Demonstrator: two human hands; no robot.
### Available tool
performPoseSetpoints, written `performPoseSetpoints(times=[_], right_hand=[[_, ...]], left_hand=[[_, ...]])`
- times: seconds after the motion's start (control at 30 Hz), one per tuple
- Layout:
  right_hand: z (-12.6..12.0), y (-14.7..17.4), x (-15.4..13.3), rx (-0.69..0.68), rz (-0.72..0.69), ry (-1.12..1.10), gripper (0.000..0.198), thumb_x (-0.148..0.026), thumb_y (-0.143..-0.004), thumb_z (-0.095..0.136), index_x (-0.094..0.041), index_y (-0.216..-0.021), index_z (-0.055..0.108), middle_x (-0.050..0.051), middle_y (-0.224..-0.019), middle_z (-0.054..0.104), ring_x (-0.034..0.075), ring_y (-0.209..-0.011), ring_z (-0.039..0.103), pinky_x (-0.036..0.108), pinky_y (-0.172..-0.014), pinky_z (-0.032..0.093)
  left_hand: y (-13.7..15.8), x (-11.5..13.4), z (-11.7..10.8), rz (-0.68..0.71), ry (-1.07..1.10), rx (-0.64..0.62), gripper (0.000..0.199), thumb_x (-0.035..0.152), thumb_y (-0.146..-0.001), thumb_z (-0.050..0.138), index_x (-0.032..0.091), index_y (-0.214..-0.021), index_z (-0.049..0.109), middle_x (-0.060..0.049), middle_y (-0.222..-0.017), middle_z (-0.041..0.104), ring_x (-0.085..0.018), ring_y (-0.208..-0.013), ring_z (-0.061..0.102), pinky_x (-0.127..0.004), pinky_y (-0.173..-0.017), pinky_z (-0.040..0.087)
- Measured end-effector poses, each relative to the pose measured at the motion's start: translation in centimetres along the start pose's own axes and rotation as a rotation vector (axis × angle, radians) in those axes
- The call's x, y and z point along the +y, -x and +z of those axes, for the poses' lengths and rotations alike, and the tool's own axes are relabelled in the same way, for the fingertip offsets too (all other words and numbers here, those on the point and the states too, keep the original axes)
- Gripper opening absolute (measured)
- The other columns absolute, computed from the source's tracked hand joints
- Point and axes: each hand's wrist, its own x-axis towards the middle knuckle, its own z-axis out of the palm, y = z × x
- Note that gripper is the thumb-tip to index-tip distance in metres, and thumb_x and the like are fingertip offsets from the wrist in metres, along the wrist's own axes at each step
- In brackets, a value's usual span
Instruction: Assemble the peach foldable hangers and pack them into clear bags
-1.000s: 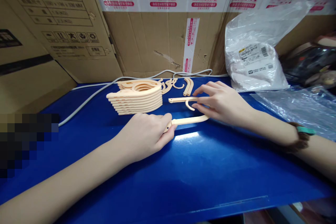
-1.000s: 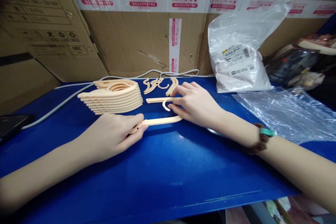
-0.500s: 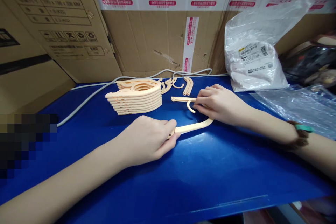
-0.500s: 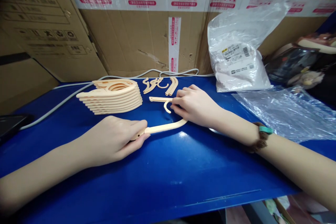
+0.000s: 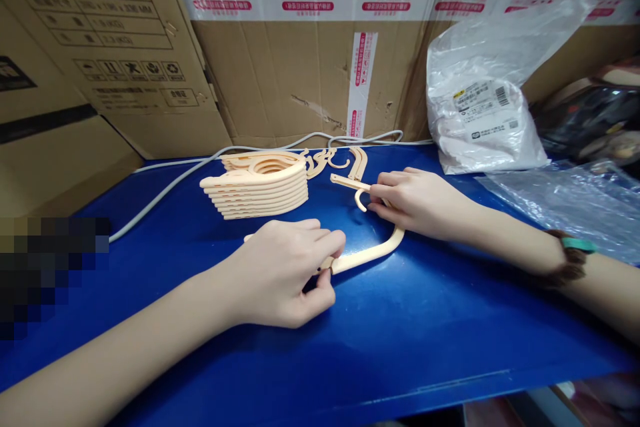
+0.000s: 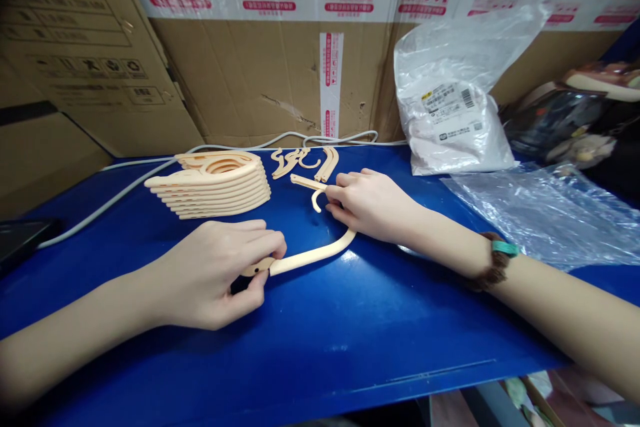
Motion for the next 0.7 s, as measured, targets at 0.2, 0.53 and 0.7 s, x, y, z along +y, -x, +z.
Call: performPoseSetpoints(times=[0.2,0.53,0.7], right_hand=[[-0.1,0.1,-0.2,-0.042,0.031,-0.023,0.025,-0.032,-0.099,0.042,-0.017,-0.095,0.062,0.005,-0.085,0.059,0.015,-0.064,0.054,0.028,-0.056,0.029],[-0.1,0.2,0.0,-0.088,0.034,-0.075,0.026,-0.030,-0.099,0.040,-0.019,-0.112,0.060,0.005,-0.092,0.060,0.015,-0.067,0.057,0.028,-0.054,0.031],[-0.1,0.1,0.2,-0.081,0.045,-0.076,0.026,-0.030,-0.099,0.038,-0.018,-0.106,0.061,0.005,-0.089,0.060,0.014,-0.063,0.055,0.028,-0.052,0.029]], left_hand=[[-0.3,0.0,-0.3,0.096,0.055,-0.069,0.016,0.008,-0.067,0.047,0.018,-0.080,0.050,-0.002,-0.074,0.052,-0.019,-0.072,0.042,-0.032,-0.062,0.034],[-0.4,-1.2,0.5,-0.012,0.047,0.052,0.024,0.000,-0.081,0.039,0.018,-0.090,0.053,-0.009,-0.114,0.055,-0.023,-0.109,0.048,-0.038,-0.092,0.040],[-0.2,-1.6,0.9,-0.077,0.075,0.051,0.027,0.003,-0.087,0.039,0.020,-0.097,0.058,-0.008,-0.131,0.049,-0.021,-0.110,0.054,-0.036,-0.088,0.045]])
